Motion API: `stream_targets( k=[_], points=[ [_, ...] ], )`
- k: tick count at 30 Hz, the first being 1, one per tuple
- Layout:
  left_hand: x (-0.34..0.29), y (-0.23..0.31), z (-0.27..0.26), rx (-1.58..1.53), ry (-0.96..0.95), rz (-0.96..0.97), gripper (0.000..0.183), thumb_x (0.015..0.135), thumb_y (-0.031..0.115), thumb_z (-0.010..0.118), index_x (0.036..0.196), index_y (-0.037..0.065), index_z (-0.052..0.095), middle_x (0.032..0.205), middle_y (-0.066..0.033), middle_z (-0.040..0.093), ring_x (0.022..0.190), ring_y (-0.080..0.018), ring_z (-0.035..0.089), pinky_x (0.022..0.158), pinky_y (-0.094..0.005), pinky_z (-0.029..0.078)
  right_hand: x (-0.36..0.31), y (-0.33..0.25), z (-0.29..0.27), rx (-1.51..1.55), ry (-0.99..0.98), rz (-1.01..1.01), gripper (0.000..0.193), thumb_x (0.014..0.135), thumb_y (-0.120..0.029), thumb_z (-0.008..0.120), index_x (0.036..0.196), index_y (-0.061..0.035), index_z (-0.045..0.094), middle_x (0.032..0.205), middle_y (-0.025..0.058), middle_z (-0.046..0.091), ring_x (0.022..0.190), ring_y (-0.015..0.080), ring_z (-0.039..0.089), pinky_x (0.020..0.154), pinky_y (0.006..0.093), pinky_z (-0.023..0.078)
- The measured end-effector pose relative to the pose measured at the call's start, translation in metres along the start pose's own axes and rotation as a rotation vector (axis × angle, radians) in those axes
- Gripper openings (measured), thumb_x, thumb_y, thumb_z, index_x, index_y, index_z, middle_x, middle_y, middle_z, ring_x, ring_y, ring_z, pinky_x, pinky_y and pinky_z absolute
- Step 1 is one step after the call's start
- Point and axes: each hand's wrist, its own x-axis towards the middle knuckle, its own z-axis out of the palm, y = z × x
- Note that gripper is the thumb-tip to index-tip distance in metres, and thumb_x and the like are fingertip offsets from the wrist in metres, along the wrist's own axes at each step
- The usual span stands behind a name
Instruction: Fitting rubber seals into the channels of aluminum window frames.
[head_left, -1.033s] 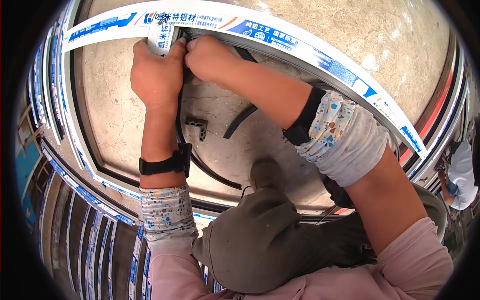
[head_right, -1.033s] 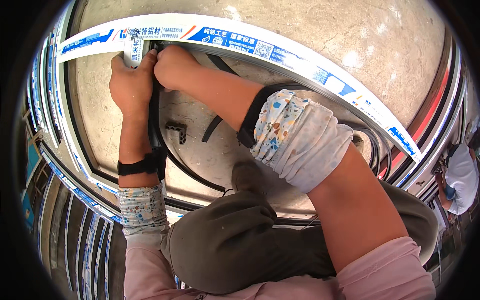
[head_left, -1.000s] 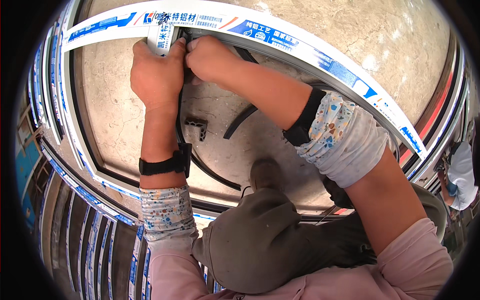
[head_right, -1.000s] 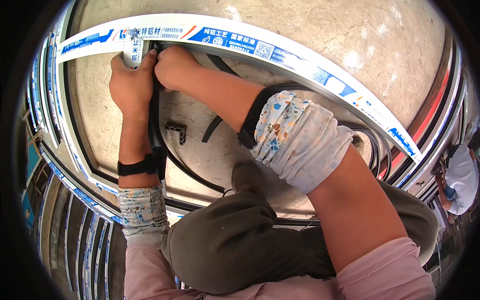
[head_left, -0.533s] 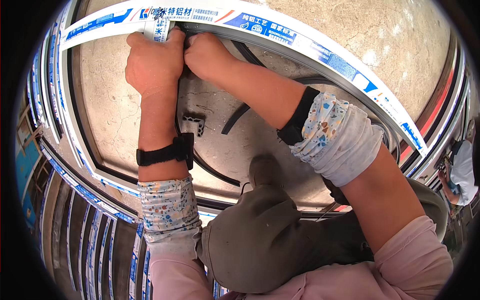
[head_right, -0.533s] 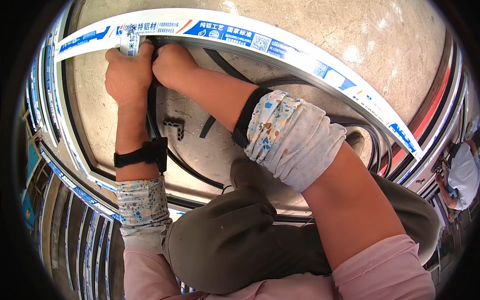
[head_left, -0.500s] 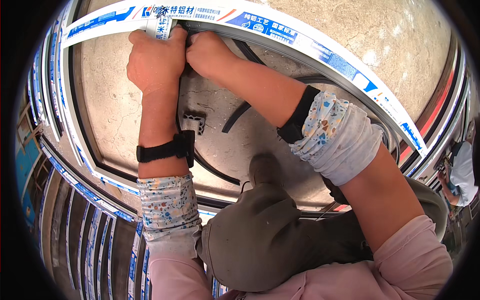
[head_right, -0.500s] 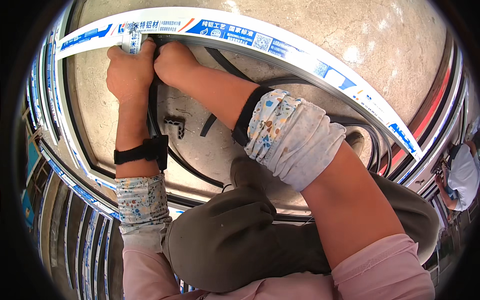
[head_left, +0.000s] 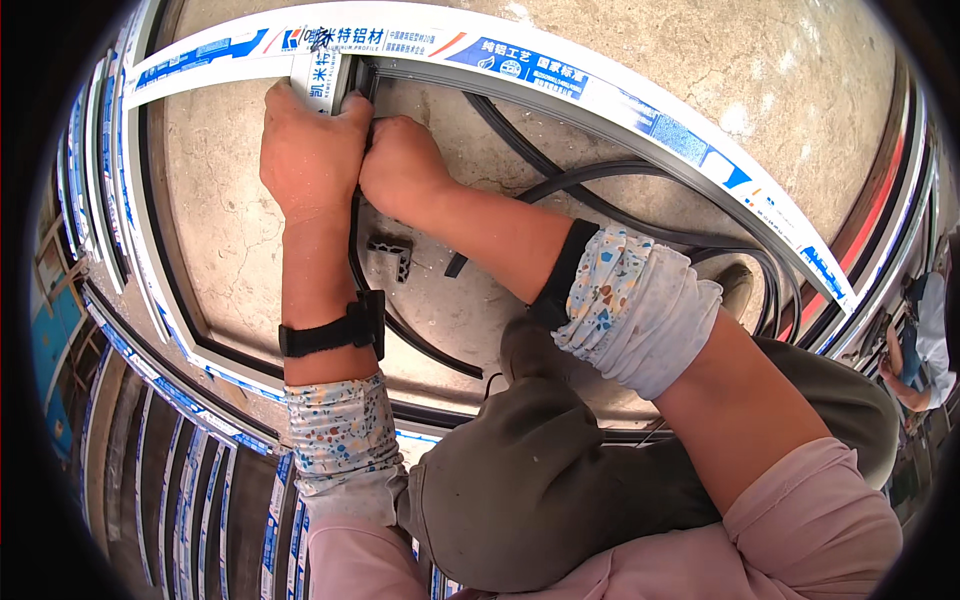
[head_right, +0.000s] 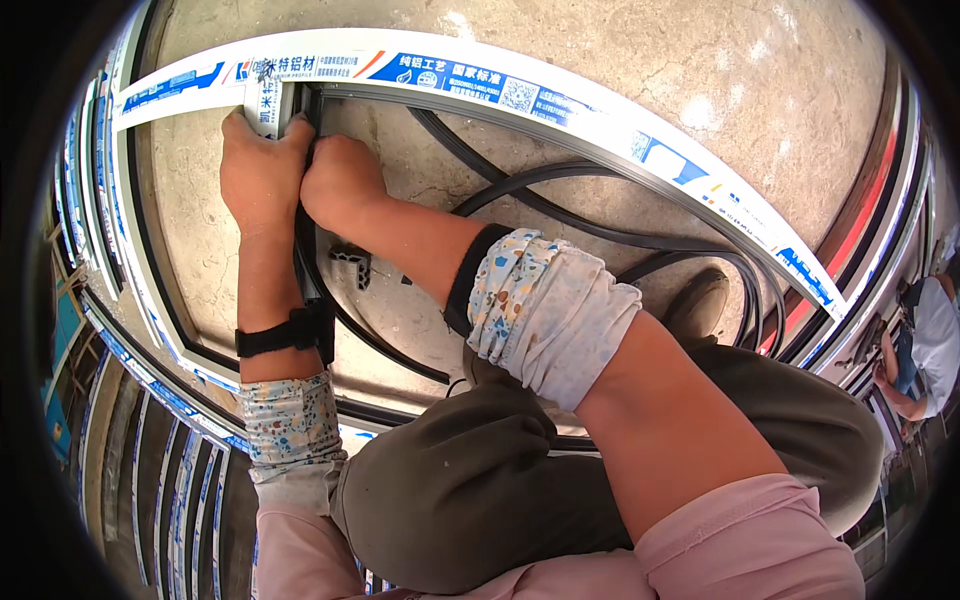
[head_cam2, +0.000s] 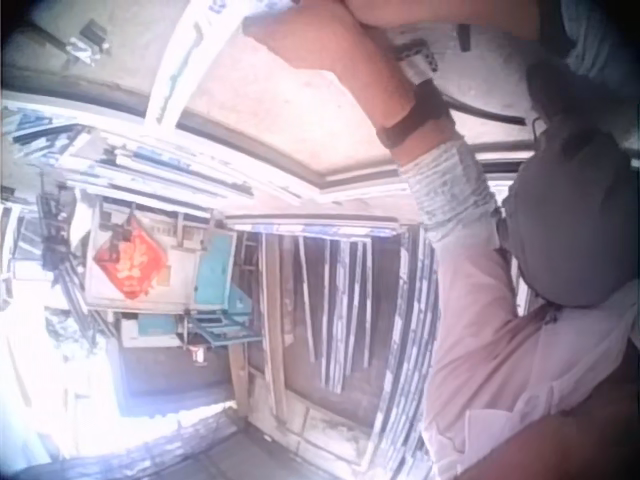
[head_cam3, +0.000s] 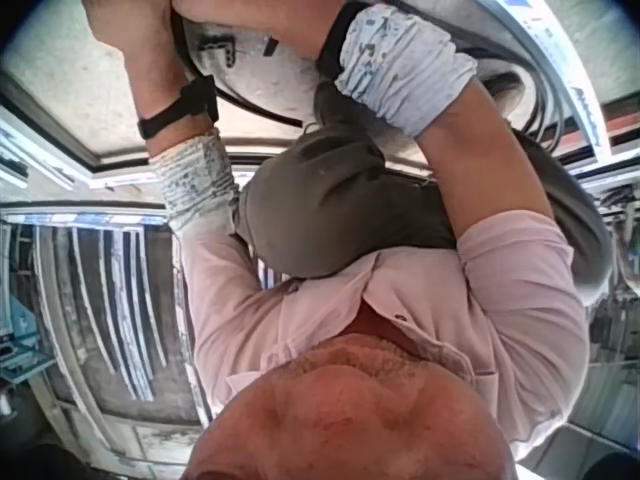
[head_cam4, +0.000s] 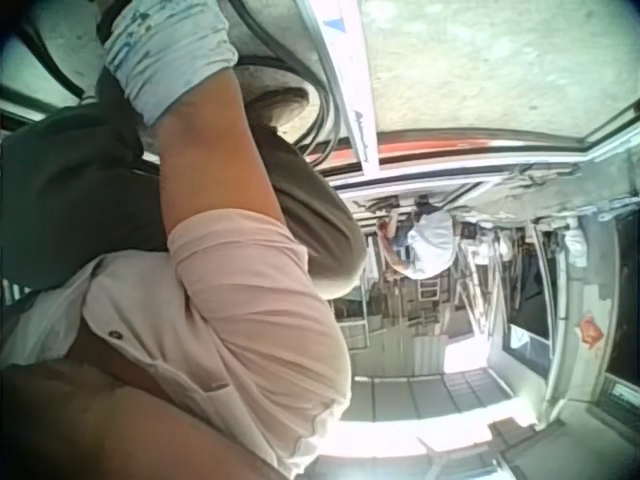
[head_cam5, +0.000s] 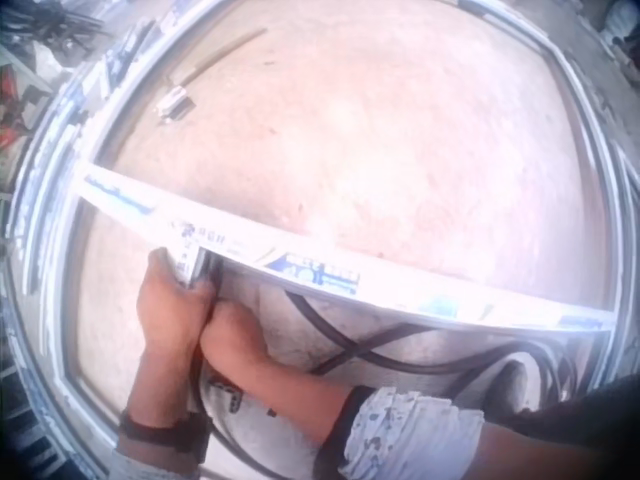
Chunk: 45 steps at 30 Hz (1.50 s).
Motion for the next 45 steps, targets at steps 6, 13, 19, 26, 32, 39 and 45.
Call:
stream_targets(
  k=[6, 13, 19, 26, 32, 39, 45],
  points=[
    [0.006, 0.004, 0.001, -0.043, -0.076, -0.018, 0.061, 0.076, 0.039, 0.067, 0.118, -0.003, 0.054, 0.105, -0.0223, 0.067, 0.093, -0.0393, 0.067, 0.082, -0.0453, 0.053, 0.009, -0.005, -0.032, -0.215, -0.228, -0.058, 0.020, 0.084, -0.014, 0.059, 0.088, 0.0018, 0.070, 0.097, 0.0245, 0.069, 0.093, 0.0403, 0.066, 0.082, 0.0465, 0.053],
    [-0.009, -0.020, 0.015, -0.100, 0.010, 0.079, 0.054, 0.077, 0.032, 0.068, 0.115, -0.002, 0.052, 0.107, -0.0230, 0.062, 0.095, -0.0394, 0.064, 0.080, -0.0469, 0.054, -0.147, -0.065, -0.200, -0.819, -0.648, 0.071, 0.037, 0.090, -0.019, 0.064, 0.123, -0.0027, 0.059, 0.106, 0.0175, 0.070, 0.098, 0.0338, 0.068, 0.087, 0.0405, 0.052],
    [-0.006, -0.015, 0.000, -0.127, 0.003, 0.100, 0.053, 0.077, 0.031, 0.069, 0.116, 0.000, 0.051, 0.107, -0.0223, 0.063, 0.094, -0.0395, 0.065, 0.080, -0.0472, 0.054, -0.262, -0.102, -0.354, -1.116, -0.451, 0.428, 0.033, 0.083, -0.012, 0.068, 0.115, -0.0032, 0.066, 0.096, 0.0177, 0.071, 0.089, 0.0348, 0.069, 0.079, 0.0405, 0.053],
    [-0.010, -0.018, 0.004, -0.088, -0.058, 0.104, 0.050, 0.080, 0.033, 0.067, 0.113, -0.001, 0.052, 0.106, -0.0233, 0.065, 0.092, -0.0392, 0.067, 0.081, -0.0460, 0.054, -0.169, -0.018, -0.282, -1.277, -0.443, -0.331, 0.034, 0.082, -0.011, 0.066, 0.115, -0.0042, 0.062, 0.100, 0.0144, 0.065, 0.093, 0.0325, 0.065, 0.080, 0.0415, 0.053],
    [-0.010, -0.020, -0.003, -0.025, -0.116, 0.081, 0.051, 0.081, 0.033, 0.067, 0.115, -0.002, 0.051, 0.109, -0.0247, 0.064, 0.097, -0.0404, 0.066, 0.086, -0.0456, 0.053, -0.104, 0.021, -0.198, -1.349, -0.455, -0.765, 0.029, 0.081, -0.005, 0.059, 0.109, -0.0022, 0.062, 0.102, 0.0122, 0.065, 0.102, 0.0284, 0.064, 0.082, 0.0380, 0.054],
    [-0.011, -0.027, -0.010, 0.019, -0.166, 0.115, 0.054, 0.081, 0.031, 0.067, 0.119, -0.002, 0.048, 0.113, -0.0271, 0.063, 0.099, -0.0421, 0.065, 0.088, -0.0461, 0.052, -0.096, 0.045, -0.188, -1.503, -0.404, -0.472, 0.028, 0.084, -0.009, 0.055, 0.110, -0.0002, 0.062, 0.107, 0.0158, 0.067, 0.098, 0.0303, 0.067, 0.082, 0.0393, 0.055],
    [-0.015, -0.023, -0.016, 0.041, -0.205, 0.098, 0.053, 0.081, 0.027, 0.068, 0.119, -0.002, 0.048, 0.114, -0.0276, 0.062, 0.104, -0.0412, 0.064, 0.090, -0.0458, 0.051, -0.108, 0.061, -0.208, -1.404, -0.431, -0.387, 0.020, 0.088, -0.018, 0.055, 0.098, -0.0025, 0.065, 0.091, 0.0153, 0.070, 0.086, 0.0343, 0.069, 0.075, 0.0451, 0.055]
  ],
)
